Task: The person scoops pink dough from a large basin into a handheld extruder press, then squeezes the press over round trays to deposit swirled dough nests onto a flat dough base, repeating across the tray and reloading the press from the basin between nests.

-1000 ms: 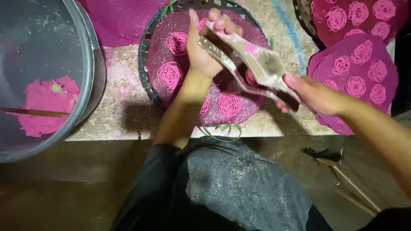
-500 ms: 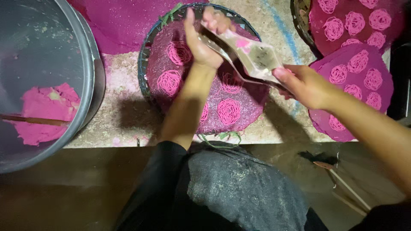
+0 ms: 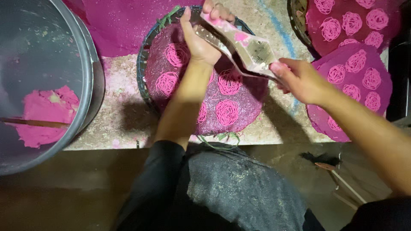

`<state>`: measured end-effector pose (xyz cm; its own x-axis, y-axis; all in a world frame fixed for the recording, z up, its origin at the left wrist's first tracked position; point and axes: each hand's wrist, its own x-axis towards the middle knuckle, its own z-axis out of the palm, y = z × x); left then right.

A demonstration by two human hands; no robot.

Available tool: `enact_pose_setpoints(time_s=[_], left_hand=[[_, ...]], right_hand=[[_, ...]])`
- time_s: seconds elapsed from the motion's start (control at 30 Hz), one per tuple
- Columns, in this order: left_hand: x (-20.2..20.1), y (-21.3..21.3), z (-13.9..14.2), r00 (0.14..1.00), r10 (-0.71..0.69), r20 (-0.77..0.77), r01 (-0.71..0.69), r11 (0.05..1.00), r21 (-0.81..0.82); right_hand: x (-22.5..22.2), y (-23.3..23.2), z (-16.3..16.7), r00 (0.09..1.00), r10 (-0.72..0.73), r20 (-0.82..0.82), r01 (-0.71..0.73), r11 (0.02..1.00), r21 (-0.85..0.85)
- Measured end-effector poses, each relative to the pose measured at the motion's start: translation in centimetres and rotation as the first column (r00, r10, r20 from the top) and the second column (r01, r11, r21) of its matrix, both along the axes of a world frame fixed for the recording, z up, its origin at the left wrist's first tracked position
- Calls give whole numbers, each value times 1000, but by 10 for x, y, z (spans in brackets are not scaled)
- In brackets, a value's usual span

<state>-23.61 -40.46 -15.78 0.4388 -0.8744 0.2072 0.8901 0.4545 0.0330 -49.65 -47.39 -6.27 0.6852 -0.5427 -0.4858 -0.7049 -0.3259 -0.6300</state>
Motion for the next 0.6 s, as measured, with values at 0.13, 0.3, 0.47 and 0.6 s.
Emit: enact_pose_setpoints(time_s=[0.13,0.3,0.47,0.6], left_hand=[[5,13,-8,916,-343,207,114,719,686],[-12,28,-38,487,-724,488,-61,530,846],[-7,53,-52,168,-560,811,-415,706,573],[-3,55,-34,301,-270,915,-432,816,384]], right_hand=[[-6,-1,-13,994,-96,51,85,980,181],[-14,-12,-36,983,-70,170,49,991,126],[-26,-29,-60,960,-123,252,93,988,126],[-33,-38,-61,974,-1,229,-6,1000,27]])
